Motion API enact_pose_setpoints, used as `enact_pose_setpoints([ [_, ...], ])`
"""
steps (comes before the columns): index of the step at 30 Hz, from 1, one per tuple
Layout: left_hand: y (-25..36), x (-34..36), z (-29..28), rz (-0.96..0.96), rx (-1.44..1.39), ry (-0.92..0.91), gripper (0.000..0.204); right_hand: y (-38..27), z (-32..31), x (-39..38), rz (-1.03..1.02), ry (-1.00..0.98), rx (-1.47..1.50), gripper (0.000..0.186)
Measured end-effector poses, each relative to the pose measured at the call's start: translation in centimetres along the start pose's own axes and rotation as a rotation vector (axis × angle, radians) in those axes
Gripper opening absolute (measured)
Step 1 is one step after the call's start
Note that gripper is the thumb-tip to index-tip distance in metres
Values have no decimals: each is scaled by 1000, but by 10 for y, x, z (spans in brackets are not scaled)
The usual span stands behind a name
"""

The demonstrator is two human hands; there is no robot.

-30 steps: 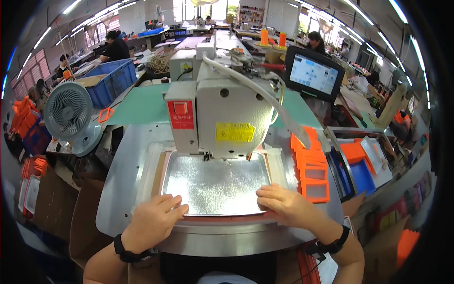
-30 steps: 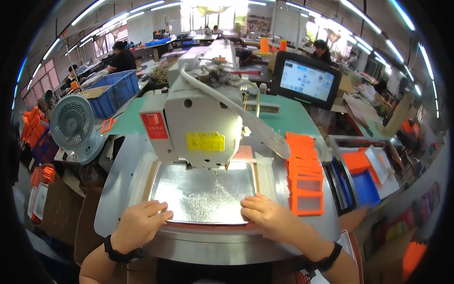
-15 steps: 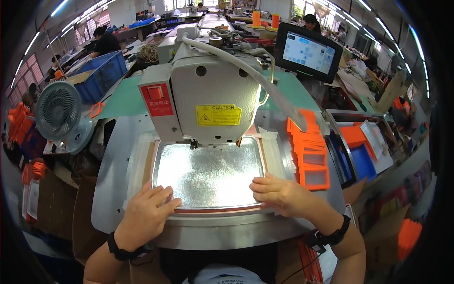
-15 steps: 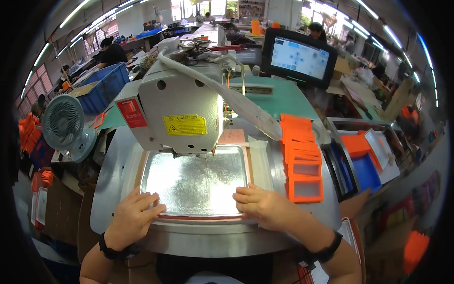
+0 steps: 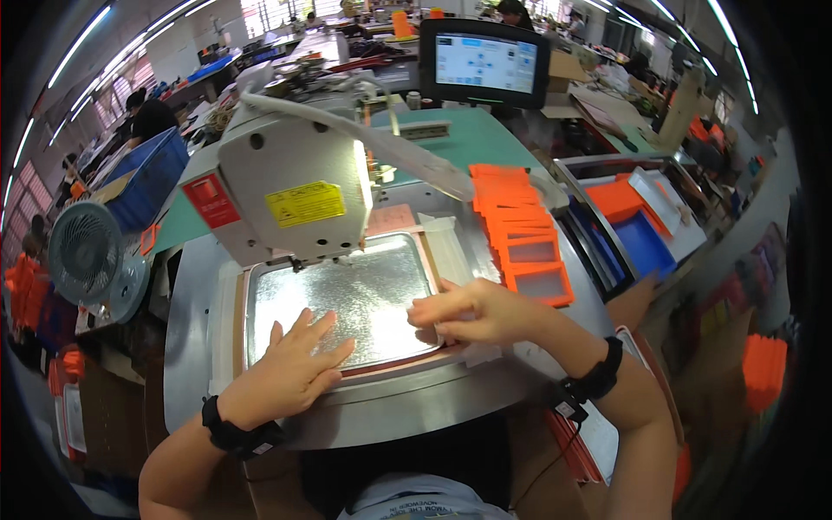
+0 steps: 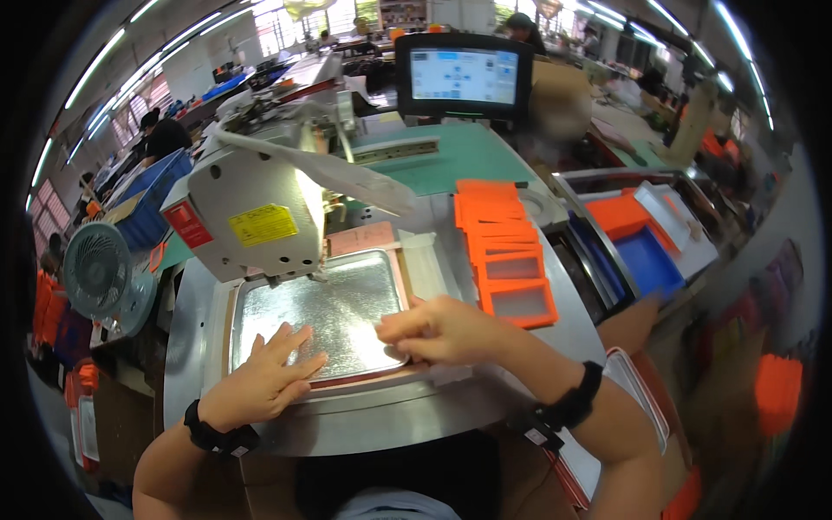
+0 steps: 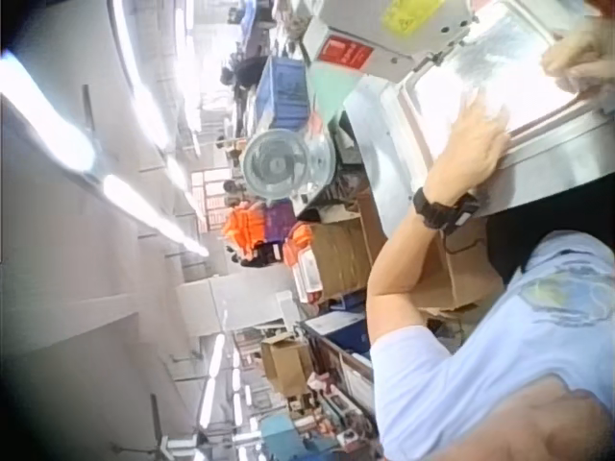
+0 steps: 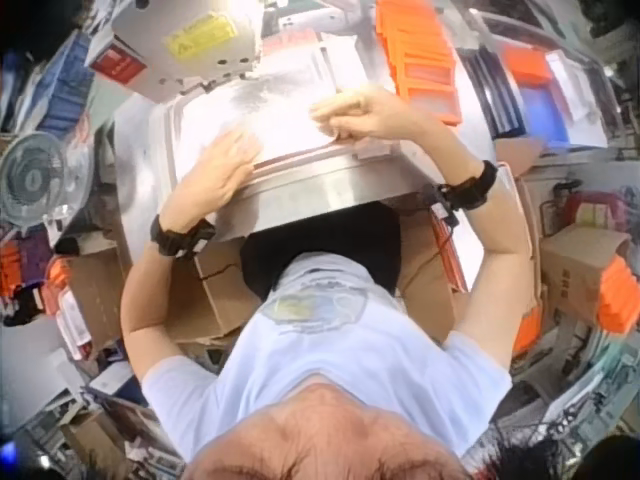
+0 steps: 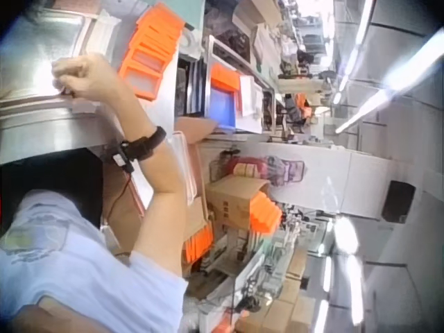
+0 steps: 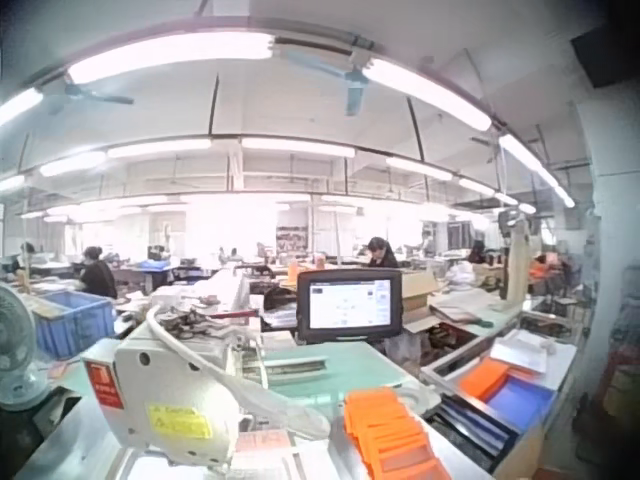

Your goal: Operating an industrial sewing machine to assemble orange first aid bags by placing components and running the stitching cycle.

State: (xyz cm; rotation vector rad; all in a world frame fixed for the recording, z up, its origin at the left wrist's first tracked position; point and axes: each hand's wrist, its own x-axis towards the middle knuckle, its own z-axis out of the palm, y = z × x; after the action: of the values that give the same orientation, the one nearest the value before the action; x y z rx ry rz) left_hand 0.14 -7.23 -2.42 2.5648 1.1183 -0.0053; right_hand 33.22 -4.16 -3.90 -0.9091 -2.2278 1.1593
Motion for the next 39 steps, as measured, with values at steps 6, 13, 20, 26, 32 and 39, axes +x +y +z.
enact_pose_setpoints([
  [6, 9, 1, -12, -53, -61, -41, 45, 24, -27, 20, -38, 251, -466, 49],
  [13, 12, 5, -16, -79, -86, -73, 46, 26, -38, 34, 32, 11, -489, 50],
  [20, 16, 11, -27, -36, -78, -62, 46, 27, -25, 41, -159, 80, -846, 14],
  [26, 16, 30, -31, -28, 46, -20, 56, -22, -35, 41, 48, -216, -851, 53],
  [32, -24, 52, -31, 125, 327, 80, 89, -23, -28, 42, 124, -220, -971, 88],
  [39, -48, 73, -37, 71, 74, -159, 99, -12, -16, 36, -6, -41, -1015, 76],
])
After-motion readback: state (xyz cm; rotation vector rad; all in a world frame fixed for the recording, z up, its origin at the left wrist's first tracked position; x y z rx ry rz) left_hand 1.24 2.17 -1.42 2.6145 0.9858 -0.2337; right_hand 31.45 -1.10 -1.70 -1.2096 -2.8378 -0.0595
